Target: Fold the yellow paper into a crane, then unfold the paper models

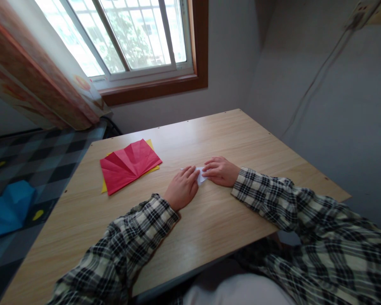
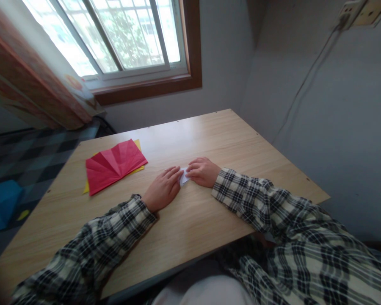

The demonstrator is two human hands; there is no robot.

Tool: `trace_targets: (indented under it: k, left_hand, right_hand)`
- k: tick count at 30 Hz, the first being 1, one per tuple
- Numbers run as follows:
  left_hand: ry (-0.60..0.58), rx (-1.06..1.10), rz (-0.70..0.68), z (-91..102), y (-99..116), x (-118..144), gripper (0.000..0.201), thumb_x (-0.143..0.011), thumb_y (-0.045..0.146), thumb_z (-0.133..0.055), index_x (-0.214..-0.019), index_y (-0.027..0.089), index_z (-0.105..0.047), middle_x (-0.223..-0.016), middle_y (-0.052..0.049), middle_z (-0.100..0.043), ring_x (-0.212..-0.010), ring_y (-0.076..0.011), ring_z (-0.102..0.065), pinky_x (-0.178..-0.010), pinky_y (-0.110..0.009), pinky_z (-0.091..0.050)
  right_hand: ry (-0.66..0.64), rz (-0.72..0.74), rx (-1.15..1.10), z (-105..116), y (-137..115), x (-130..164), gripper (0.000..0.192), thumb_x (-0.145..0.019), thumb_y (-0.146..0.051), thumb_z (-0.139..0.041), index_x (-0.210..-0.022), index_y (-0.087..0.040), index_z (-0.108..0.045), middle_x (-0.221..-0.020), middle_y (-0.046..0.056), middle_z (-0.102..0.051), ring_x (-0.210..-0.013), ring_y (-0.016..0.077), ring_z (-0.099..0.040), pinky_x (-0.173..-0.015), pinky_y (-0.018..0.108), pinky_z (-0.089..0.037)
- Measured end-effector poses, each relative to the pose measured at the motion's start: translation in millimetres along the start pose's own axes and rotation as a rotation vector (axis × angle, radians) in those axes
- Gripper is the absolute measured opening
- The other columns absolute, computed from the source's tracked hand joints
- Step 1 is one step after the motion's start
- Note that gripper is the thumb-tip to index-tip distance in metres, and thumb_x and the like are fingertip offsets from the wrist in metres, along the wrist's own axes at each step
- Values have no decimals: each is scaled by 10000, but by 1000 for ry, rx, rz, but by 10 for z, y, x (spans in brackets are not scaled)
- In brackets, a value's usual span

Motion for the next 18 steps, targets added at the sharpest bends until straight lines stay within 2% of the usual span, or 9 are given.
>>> trace_targets:
  k: [8, 18]
  left_hand:
    - [35, 25, 30, 6, 8, -19, 375, -988, 342, -455, -1270, 143, -600, -1349, -142, -604, -1290, -274, -524, -1122, -485, -420]
    - [19, -7, 1, 16, 7, -10, 424, -970, 315, -478, -1338, 118, -552, -1374, -161, -581, -1298, -289, -508, -1116, -488, -419]
  right_hand:
    - [-15, -17, -9, -3, -22, 1, 219, -919, -294, -576, -1051, -309, -750, -1130, 29, -741, -1149, 234, -618, -988, 456, -434]
    - [-16, -85, -28, -23, -19, -9, 256, -899, -237, -580, -1105, -231, -731, -1139, 70, -745, -1149, 260, -626, -1000, 479, -446]
Point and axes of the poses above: each hand's wrist, its own x-axis away from the middle knuckle, its own z-axis out of the back of the hand, y = z × x, the point moved 2 cm from there along -x, towards the middle knuckle
